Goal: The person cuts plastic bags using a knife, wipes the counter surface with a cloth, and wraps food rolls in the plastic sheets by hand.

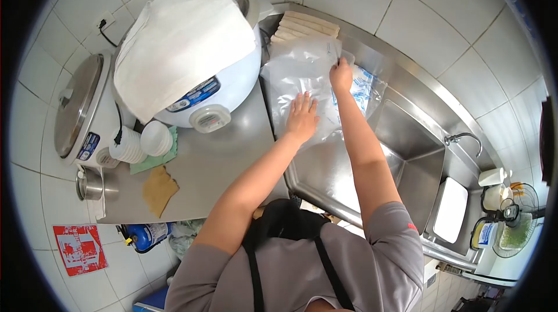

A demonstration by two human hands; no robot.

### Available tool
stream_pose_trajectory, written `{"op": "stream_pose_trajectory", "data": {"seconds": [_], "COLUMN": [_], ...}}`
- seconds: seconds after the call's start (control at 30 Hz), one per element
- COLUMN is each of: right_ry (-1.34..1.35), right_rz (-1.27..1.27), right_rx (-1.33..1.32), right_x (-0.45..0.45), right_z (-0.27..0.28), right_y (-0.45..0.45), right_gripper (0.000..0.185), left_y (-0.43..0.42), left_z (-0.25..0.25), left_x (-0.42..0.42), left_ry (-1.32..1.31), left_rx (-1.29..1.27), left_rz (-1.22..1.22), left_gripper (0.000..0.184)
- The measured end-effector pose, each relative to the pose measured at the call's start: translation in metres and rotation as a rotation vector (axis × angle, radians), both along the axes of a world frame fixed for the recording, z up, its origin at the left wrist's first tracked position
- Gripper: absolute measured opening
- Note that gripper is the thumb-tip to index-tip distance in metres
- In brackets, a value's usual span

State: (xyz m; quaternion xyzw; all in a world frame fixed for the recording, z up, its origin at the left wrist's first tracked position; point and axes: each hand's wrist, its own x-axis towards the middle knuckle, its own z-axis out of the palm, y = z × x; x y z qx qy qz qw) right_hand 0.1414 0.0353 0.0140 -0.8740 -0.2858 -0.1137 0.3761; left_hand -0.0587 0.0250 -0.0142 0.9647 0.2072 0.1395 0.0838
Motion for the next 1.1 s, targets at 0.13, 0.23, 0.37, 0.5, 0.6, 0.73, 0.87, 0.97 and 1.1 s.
{"op": "stream_pose_trajectory", "data": {"seconds": [0.13,0.23,0.37,0.5,0.6,0.73,0.87,0.97,1.1], "right_ry": [0.059,0.034,0.097,0.048,0.027,0.294,0.649,0.344,0.150], "right_rz": [0.114,0.220,0.262,0.259,0.152,0.315,1.051,1.516,1.571], "right_rx": [-0.294,-0.372,-0.346,-0.206,-0.069,-0.012,-0.147,-0.274,-0.332], "right_x": [0.023,0.028,0.032,0.040,0.045,-0.002,-0.124,-0.243,-0.409], "right_z": [-0.019,-0.028,-0.033,-0.024,-0.012,0.030,0.037,0.028,0.003], "right_y": [0.011,0.016,0.019,0.006,-0.029,-0.092,-0.074,-0.027,0.041], "right_gripper": [0.017,0.022,0.021,0.032,0.036,0.020,0.010,0.016,0.023], "left_y": [0.000,-0.014,-0.006,0.016,0.014,-0.011,-0.040,-0.056,-0.067], "left_z": [-0.029,-0.049,-0.040,-0.038,-0.008,0.036,0.040,0.036,0.048], "left_x": [0.034,0.042,0.046,0.029,-0.014,-0.113,-0.222,-0.281,-0.322], "left_ry": [0.220,0.259,0.349,0.235,-0.027,-0.321,-0.322,-0.299,-0.342], "left_rx": [-0.266,-0.184,-0.177,-0.277,-0.352,-0.465,-0.484,-0.421,-0.395], "left_rz": [0.035,0.016,0.241,0.176,0.016,-0.020,0.132,0.178,0.251], "left_gripper": [0.055,0.057,0.059,0.056,0.048,0.028,0.018,0.016,0.013]}}
